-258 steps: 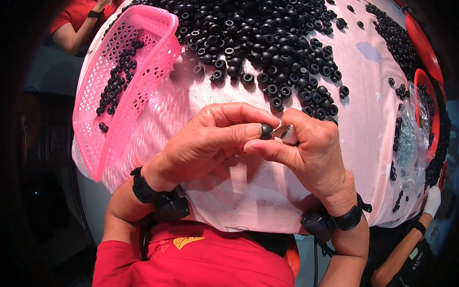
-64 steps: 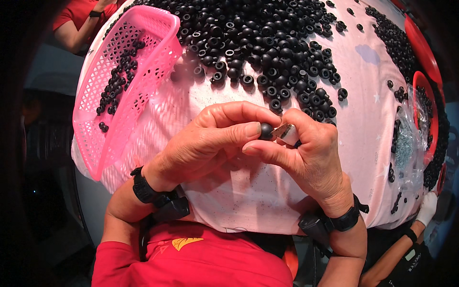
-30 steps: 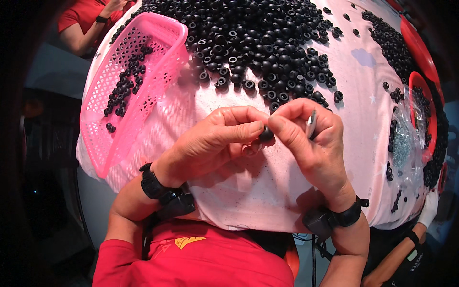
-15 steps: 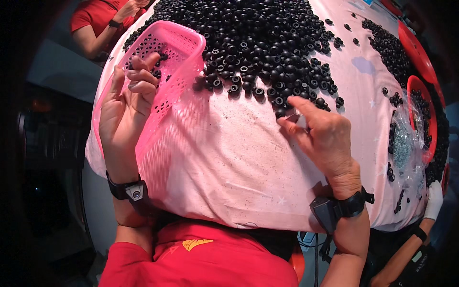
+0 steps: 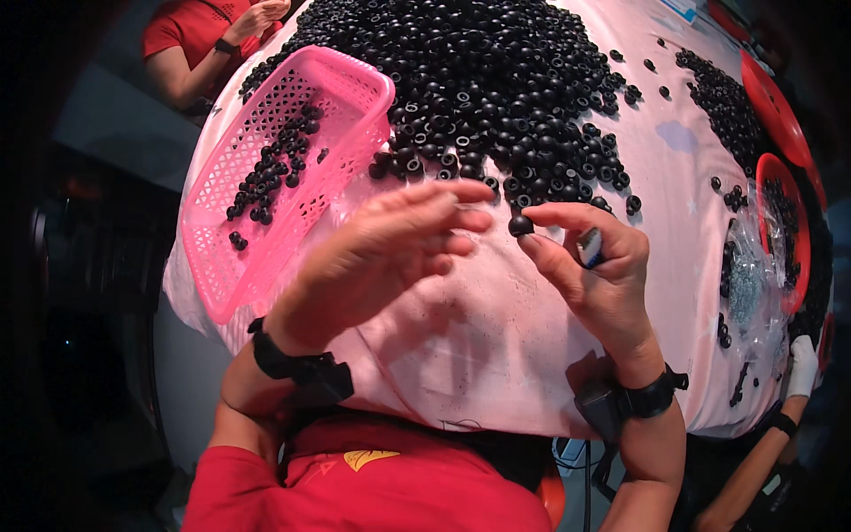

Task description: Manually assembling or checking small black plastic shoe components at a production table.

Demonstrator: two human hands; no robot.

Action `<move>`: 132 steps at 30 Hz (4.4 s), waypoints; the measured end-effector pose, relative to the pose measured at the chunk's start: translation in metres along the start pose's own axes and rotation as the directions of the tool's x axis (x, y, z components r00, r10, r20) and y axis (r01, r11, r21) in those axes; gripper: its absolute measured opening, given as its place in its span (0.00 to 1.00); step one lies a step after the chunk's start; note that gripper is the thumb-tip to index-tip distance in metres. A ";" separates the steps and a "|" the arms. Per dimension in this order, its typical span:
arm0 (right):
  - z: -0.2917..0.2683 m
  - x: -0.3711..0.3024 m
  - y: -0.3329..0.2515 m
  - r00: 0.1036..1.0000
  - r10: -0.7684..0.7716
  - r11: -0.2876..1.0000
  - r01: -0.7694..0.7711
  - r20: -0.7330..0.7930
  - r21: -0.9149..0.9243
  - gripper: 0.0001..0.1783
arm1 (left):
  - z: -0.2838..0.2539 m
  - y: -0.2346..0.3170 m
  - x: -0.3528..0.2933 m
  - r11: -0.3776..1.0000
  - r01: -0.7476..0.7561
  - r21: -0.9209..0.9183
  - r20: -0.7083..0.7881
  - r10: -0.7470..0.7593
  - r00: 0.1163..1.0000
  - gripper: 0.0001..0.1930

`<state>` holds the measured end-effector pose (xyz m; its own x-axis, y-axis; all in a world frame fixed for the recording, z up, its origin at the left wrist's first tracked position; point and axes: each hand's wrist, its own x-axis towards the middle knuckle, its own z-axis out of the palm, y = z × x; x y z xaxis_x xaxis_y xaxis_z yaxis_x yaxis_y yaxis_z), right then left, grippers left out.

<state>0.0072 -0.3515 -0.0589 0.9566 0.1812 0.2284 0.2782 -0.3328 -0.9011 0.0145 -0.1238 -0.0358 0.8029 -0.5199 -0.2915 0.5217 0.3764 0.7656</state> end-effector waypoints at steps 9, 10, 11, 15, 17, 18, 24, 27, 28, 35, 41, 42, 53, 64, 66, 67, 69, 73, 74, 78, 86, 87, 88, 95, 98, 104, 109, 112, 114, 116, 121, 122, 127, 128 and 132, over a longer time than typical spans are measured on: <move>-0.005 0.000 -0.008 0.984 0.132 0.922 -0.167 0.122 0.349 0.12 | 0.004 -0.029 0.025 0.977 0.146 -0.155 0.199 -0.114 0.973 0.19; -0.004 0.000 -0.008 0.986 0.119 0.937 -0.150 0.113 0.317 0.12 | 0.001 -0.034 0.028 0.977 0.119 -0.178 0.204 -0.082 0.976 0.19; -0.002 0.000 -0.008 0.985 0.125 0.936 -0.156 0.116 0.316 0.12 | 0.000 -0.037 0.029 0.975 0.092 -0.200 0.206 -0.050 0.977 0.18; 0.000 -0.002 -0.003 0.998 0.048 0.968 -0.055 0.036 0.246 0.12 | 0.002 -0.039 0.028 0.961 0.102 -0.257 0.185 -0.054 0.981 0.19; 0.000 -0.003 0.001 1.000 -0.004 0.976 0.002 0.009 0.218 0.13 | 0.005 -0.035 0.024 0.916 0.186 -0.357 0.179 -0.128 0.975 0.19; 0.000 -0.003 0.002 0.999 -0.031 0.981 0.028 0.012 0.192 0.13 | 0.005 -0.035 0.025 0.913 0.191 -0.361 0.181 -0.133 0.975 0.19; 0.002 -0.002 -0.001 0.998 -0.012 0.987 0.002 0.065 0.158 0.14 | 0.001 -0.038 0.024 0.931 0.173 -0.321 0.113 -0.144 0.983 0.20; 0.001 -0.003 -0.002 0.997 -0.015 0.992 0.006 0.073 0.123 0.14 | 0.001 -0.039 0.025 0.905 0.238 -0.353 0.173 -0.187 0.967 0.20; 0.001 -0.003 -0.003 0.997 -0.007 0.994 -0.001 0.073 0.110 0.15 | 0.001 -0.039 0.025 0.913 0.237 -0.332 0.179 -0.186 0.966 0.20; 0.006 -0.005 -0.008 0.998 -0.061 0.995 0.059 -0.024 -0.078 0.14 | 0.001 -0.039 0.023 0.930 0.217 -0.298 0.157 -0.177 0.972 0.20; 0.003 -0.007 0.002 0.997 0.058 0.998 -0.059 0.052 0.023 0.18 | 0.002 -0.041 0.024 0.931 0.225 -0.288 0.161 -0.184 0.970 0.19; 0.002 -0.006 0.001 0.993 0.060 0.998 -0.057 0.098 -0.034 0.19 | 0.002 -0.041 0.024 0.930 0.226 -0.289 0.162 -0.186 0.969 0.19; 0.004 -0.003 0.000 0.987 0.053 0.973 -0.018 0.149 -0.228 0.26 | 0.002 -0.031 0.020 0.969 0.189 -0.162 0.170 -0.161 0.972 0.19; 0.006 -0.004 0.002 0.990 0.038 0.966 -0.001 0.137 -0.258 0.27 | 0.001 -0.035 0.023 0.986 0.148 -0.081 0.156 -0.134 0.979 0.19; 0.005 -0.004 0.002 0.989 0.042 0.965 -0.004 0.139 -0.262 0.27 | -0.001 -0.036 0.024 0.983 0.159 -0.093 0.163 -0.143 0.976 0.19; 0.005 -0.004 0.002 0.989 0.044 0.964 -0.004 0.142 -0.266 0.27 | -0.004 -0.037 0.024 0.985 0.144 -0.096 0.189 -0.124 0.974 0.19; 0.005 -0.005 0.002 0.989 0.044 0.963 -0.004 0.142 -0.271 0.27 | -0.005 -0.038 0.025 0.987 0.129 -0.100 0.214 -0.106 0.971 0.19; 0.006 -0.004 0.001 0.989 0.039 0.957 0.004 0.144 -0.289 0.27 | -0.007 -0.037 0.026 0.994 0.103 -0.029 0.218 -0.094 0.971 0.19; 0.006 -0.004 0.001 0.989 0.039 0.957 0.004 0.144 -0.289 0.27 | -0.008 -0.037 0.026 0.996 0.090 -0.020 0.238 -0.083 0.968 0.19; 0.006 -0.005 0.002 0.989 0.027 0.950 0.021 0.149 -0.310 0.26 | -0.006 -0.036 0.025 0.994 0.104 -0.035 0.225 -0.094 0.970 0.18; 0.006 -0.005 0.002 0.985 0.033 0.956 0.019 0.169 -0.294 0.25 | -0.007 -0.039 0.024 0.994 0.094 -0.051 0.199 -0.082 0.977 0.16; 0.005 -0.005 0.001 0.984 0.028 0.954 0.026 0.175 -0.298 0.25 | -0.007 -0.039 0.024 0.994 0.094 -0.051 0.199 -0.082 0.977 0.16; 0.005 -0.005 0.001 0.983 0.024 0.953 0.032 0.181 -0.302 0.24 | -0.007 -0.040 0.024 0.995 0.088 -0.043 0.189 -0.079 0.979 0.16; 0.007 -0.005 -0.002 0.978 0.016 0.958 0.044 0.210 -0.282 0.23 | -0.006 -0.040 0.022 0.996 0.074 -0.050 0.174 -0.064 0.983 0.15; 0.008 -0.005 -0.004 0.976 -0.069 0.934 0.136 0.206 -0.330 0.21 | -0.006 -0.040 0.023 0.999 0.044 -0.016 0.166 -0.040 0.985 0.16; 0.004 -0.006 -0.005 0.978 -0.196 0.945 0.208 0.075 -0.251 0.18 | -0.004 -0.040 0.022 0.993 0.102 -0.058 0.132 -0.094 0.987 0.16; 0.005 -0.006 -0.004 0.980 -0.195 0.969 0.197 0.026 -0.147 0.15 | 0.000 -0.038 0.023 0.985 0.098 -0.140 0.074 -0.089 0.993 0.16; 0.003 -0.006 -0.004 0.979 -0.187 0.977 0.194 0.075 -0.087 0.17 | 0.000 -0.036 0.023 0.972 0.132 -0.194 0.066 -0.122 0.990 0.14; 0.001 -0.006 -0.001 0.977 -0.196 0.977 0.201 0.081 -0.070 0.17 | -0.002 -0.035 0.023 0.966 0.161 -0.204 0.103 -0.142 0.984 0.14; 0.001 -0.005 0.000 0.975 -0.204 0.977 0.209 0.088 -0.053 0.18 | -0.005 -0.035 0.023 0.968 0.162 -0.192 0.141 -0.136 0.981 0.13; 0.001 -0.006 -0.003 0.977 -0.196 0.977 0.202 0.083 -0.062 0.18 | -0.003 -0.036 0.023 0.955 0.168 -0.246 0.146 -0.135 0.980 0.14; 0.001 -0.006 -0.002 0.977 -0.196 0.978 0.201 0.083 -0.061 0.18 | -0.002 -0.036 0.023 0.949 0.169 -0.267 0.140 -0.135 0.981 0.14; 0.001 -0.007 -0.003 0.979 -0.187 0.978 0.194 0.086 -0.076 0.19 | -0.005 -0.035 0.023 0.939 0.204 -0.278 0.214 -0.147 0.966 0.14; 0.001 -0.008 -0.004 0.978 -0.187 0.978 0.194 0.087 -0.076 0.19 | -0.006 -0.034 0.024 0.940 0.198 -0.280 0.243 -0.130 0.961 0.14; 0.006 -0.006 -0.003 0.944 -0.323 0.933 0.330 0.071 -0.146 0.19 | -0.009 -0.040 0.026 0.932 0.212 -0.294 0.233 -0.145 0.962 0.14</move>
<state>-0.0003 -0.3459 -0.0601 0.8066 0.3444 0.4804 0.5880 -0.3856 -0.7110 0.0171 -0.1458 -0.0792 0.6294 -0.7333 -0.2574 0.7410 0.4664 0.4832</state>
